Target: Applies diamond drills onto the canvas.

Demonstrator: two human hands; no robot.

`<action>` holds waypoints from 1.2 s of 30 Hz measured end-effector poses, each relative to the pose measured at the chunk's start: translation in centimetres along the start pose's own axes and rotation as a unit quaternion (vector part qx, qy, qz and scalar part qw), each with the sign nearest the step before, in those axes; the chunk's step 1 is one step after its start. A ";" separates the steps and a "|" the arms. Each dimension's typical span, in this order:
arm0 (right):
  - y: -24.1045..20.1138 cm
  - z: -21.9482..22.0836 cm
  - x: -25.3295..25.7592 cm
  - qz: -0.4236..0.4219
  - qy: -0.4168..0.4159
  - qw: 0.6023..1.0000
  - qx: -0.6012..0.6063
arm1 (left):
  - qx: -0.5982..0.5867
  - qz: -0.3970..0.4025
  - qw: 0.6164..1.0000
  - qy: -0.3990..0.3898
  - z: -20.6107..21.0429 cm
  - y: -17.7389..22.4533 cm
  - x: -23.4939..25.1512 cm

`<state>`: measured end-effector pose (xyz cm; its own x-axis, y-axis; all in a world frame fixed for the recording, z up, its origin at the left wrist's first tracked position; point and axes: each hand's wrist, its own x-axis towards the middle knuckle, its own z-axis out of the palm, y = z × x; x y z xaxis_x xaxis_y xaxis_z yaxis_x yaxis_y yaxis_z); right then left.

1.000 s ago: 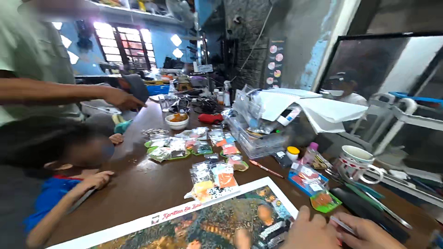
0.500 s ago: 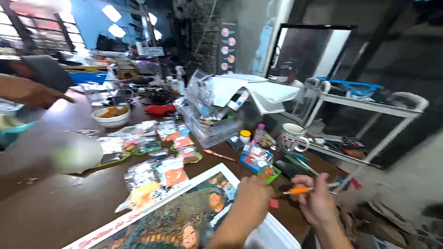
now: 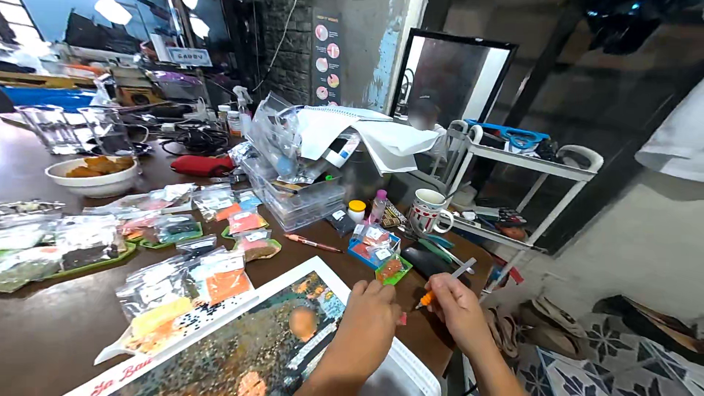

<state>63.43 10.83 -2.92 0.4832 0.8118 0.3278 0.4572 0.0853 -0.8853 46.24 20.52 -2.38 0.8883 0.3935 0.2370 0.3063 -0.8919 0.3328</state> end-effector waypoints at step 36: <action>0.5 1.1 0.1 -0.155 -0.081 0.982 -0.068 | -0.087 -0.088 0.992 0.020 0.0 0.1 0.1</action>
<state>62.89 11.55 -3.67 0.1853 0.8412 0.5081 0.6637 0.2741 -0.6959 46.35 20.52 -2.31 0.8112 0.5511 0.1955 0.3887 -0.7579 0.5240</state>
